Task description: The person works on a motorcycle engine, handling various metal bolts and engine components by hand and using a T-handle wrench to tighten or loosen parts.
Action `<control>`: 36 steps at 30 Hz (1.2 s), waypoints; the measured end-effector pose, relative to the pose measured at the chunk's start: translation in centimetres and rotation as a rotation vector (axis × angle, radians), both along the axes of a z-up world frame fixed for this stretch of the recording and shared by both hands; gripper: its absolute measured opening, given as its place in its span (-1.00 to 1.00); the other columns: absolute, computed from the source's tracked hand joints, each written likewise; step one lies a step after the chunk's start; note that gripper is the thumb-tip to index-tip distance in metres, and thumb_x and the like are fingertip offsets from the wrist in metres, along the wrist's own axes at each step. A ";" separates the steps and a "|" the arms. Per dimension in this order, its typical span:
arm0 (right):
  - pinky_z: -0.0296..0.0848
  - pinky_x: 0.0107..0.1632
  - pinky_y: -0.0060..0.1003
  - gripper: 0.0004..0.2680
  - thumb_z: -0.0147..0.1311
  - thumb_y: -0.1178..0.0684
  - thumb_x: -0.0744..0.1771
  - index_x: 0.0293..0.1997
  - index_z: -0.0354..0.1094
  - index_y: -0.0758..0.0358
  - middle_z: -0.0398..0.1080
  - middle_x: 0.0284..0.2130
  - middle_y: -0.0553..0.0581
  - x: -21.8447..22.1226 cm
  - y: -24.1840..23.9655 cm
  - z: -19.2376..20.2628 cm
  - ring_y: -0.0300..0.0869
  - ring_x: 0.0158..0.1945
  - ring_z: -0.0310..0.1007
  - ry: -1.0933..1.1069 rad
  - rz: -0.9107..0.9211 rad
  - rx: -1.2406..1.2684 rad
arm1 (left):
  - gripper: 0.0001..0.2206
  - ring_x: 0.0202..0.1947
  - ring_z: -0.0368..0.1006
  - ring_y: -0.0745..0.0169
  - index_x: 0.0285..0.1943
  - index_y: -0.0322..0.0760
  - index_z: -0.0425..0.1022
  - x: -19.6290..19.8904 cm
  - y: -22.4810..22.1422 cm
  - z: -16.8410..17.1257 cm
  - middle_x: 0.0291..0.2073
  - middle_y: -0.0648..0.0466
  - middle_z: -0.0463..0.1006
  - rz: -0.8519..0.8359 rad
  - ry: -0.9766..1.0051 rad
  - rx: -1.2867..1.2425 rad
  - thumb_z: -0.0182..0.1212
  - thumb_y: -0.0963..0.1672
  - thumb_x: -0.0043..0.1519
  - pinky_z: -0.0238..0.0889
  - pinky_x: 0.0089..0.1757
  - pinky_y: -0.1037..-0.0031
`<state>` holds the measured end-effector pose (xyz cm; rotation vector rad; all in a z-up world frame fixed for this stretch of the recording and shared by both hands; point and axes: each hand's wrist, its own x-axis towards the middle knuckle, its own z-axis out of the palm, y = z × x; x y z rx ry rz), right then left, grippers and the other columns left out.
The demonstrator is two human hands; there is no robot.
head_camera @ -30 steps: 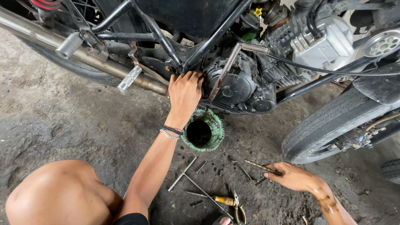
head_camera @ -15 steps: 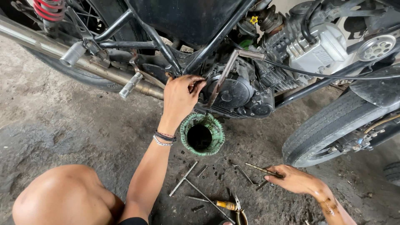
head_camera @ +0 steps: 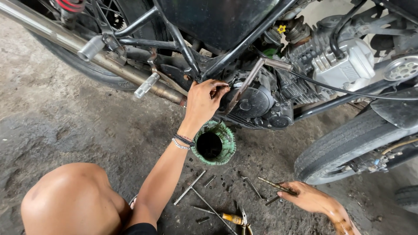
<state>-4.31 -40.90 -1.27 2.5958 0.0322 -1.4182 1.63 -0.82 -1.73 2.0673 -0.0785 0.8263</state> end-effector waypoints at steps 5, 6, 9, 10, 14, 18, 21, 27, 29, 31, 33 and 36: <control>0.48 0.37 -0.08 -0.40 -0.29 -0.56 0.32 0.51 -0.17 -0.24 -0.08 0.49 -0.10 -0.4 1.0 1.0 -0.19 0.47 0.20 -0.014 0.010 -0.027 | -0.87 -0.56 0.37 0.35 -0.08 -0.08 0.68 -0.1 0.0 0.4 -0.28 0.23 0.67 0.036 -0.055 0.006 0.23 -0.08 0.33 0.11 -0.17 0.36; 0.48 0.37 -0.08 -0.40 -0.29 -0.56 0.32 0.51 -0.17 -0.24 -0.08 0.49 -0.10 -0.4 1.1 1.1 -0.19 0.47 0.20 -0.013 -0.002 -0.024 | -0.87 -0.56 0.37 0.35 -0.08 -0.08 0.68 -0.1 -0.1 0.3 -0.28 0.23 0.67 0.024 -0.055 0.009 0.23 -0.08 0.33 0.11 -0.17 0.36; 0.37 0.43 -0.08 -0.45 -0.27 -0.50 0.35 0.50 -0.11 -0.21 -0.03 0.47 -0.05 -0.5 1.6 1.4 -0.17 0.46 0.20 -0.012 0.007 0.024 | -0.89 -0.55 0.34 0.38 -0.09 -0.06 0.68 0.1 -0.3 0.2 -0.40 0.26 0.61 0.027 -0.009 -0.043 0.29 -0.07 0.30 0.09 -0.17 0.39; 0.47 0.35 -0.15 -0.45 -0.29 -0.51 0.34 0.49 -0.11 -0.22 -0.02 0.46 -0.06 -0.5 1.6 1.4 -0.21 0.43 0.25 -0.015 0.037 0.013 | -0.89 -0.55 0.34 0.39 -0.09 -0.08 0.68 0.0 -0.3 0.2 -0.40 0.26 0.61 0.025 -0.014 -0.061 0.28 -0.08 0.31 0.10 -0.16 0.38; 0.62 -0.12 -0.50 -0.42 -0.37 -0.56 0.31 0.51 -0.17 -0.32 -0.03 0.46 -0.13 -0.5 1.9 1.5 -0.32 0.33 0.38 0.008 0.065 -0.028 | -0.88 -0.51 0.39 0.35 -0.09 -0.11 0.66 0.5 -0.5 0.1 -0.36 0.22 0.60 0.022 -0.010 -0.070 0.24 -0.08 0.33 0.16 -0.10 0.30; 0.59 0.25 -0.25 -0.40 -0.32 -0.56 0.31 0.51 -0.15 -0.24 -0.04 0.47 -0.10 -0.3 1.7 1.0 -0.24 0.44 0.24 -0.002 0.047 0.009 | -0.84 -0.53 0.41 0.32 -0.10 -0.11 0.66 1.0 -0.8 0.8 -0.35 0.24 0.63 0.085 -0.033 0.058 0.24 -0.04 0.33 0.17 -0.10 0.24; 0.69 0.01 -0.42 -0.47 -0.29 -0.51 0.34 0.48 -0.07 -0.29 0.07 0.43 -0.13 -0.2 2.2 1.3 -0.30 0.31 0.42 -0.011 0.052 -0.001 | -0.88 -0.58 0.42 0.31 -0.12 -0.10 0.66 1.2 -0.8 1.2 -0.35 0.24 0.64 0.049 -0.005 -0.014 0.26 -0.07 0.31 0.30 0.00 0.09; 0.40 0.41 -0.08 -0.41 -0.28 -0.55 0.32 0.51 -0.18 -0.25 -0.06 0.48 -0.11 0.3 1.6 0.3 -0.21 0.48 0.19 0.023 0.031 -0.040 | -0.84 -0.54 0.46 0.31 -0.10 -0.09 0.68 1.9 -1.0 1.2 -0.48 0.21 0.59 0.079 0.057 -0.047 0.26 -0.04 0.30 0.26 -0.45 0.43; 0.63 0.22 -0.23 -0.38 -0.33 -0.58 0.30 0.52 -0.24 -0.25 -0.14 0.50 -0.14 0.3 1.4 0.1 -0.24 0.45 0.26 0.039 0.013 -0.058 | -0.81 -0.41 0.58 0.28 -0.09 -0.04 0.69 2.1 -1.0 1.5 -0.38 0.23 0.69 0.061 0.145 -0.085 0.25 0.00 0.27 0.39 -0.34 0.41; 0.56 0.28 -0.18 -0.38 -0.32 -0.58 0.30 0.52 -0.24 -0.25 -0.14 0.50 -0.15 0.6 1.5 -0.1 -0.25 0.45 0.24 0.045 -0.003 -0.072 | -0.81 -0.44 0.57 0.25 -0.11 -0.05 0.69 2.5 -1.0 1.3 -0.45 0.21 0.66 0.071 0.136 -0.081 0.24 0.00 0.28 0.36 -0.38 0.41; 0.50 0.34 -0.12 -0.38 -0.31 -0.59 0.30 0.52 -0.23 -0.26 -0.13 0.50 -0.16 0.7 1.3 -0.5 -0.25 0.46 0.23 0.057 -0.022 -0.087 | -0.81 -0.48 0.56 0.22 -0.12 -0.05 0.69 2.6 -1.2 1.1 -0.53 0.20 0.63 0.080 0.133 -0.076 0.24 0.00 0.28 0.33 -0.42 0.40; 0.40 0.41 0.00 -0.37 -0.28 -0.56 0.30 0.52 -0.25 -0.22 -0.19 0.52 -0.14 0.9 1.1 -0.9 -0.19 0.49 0.19 0.065 -0.084 -0.049 | -0.80 -0.54 0.51 0.10 -0.13 -0.05 0.67 2.6 -1.2 1.1 -0.64 0.23 0.53 0.076 0.160 -0.097 0.21 0.02 0.29 0.28 -0.44 0.31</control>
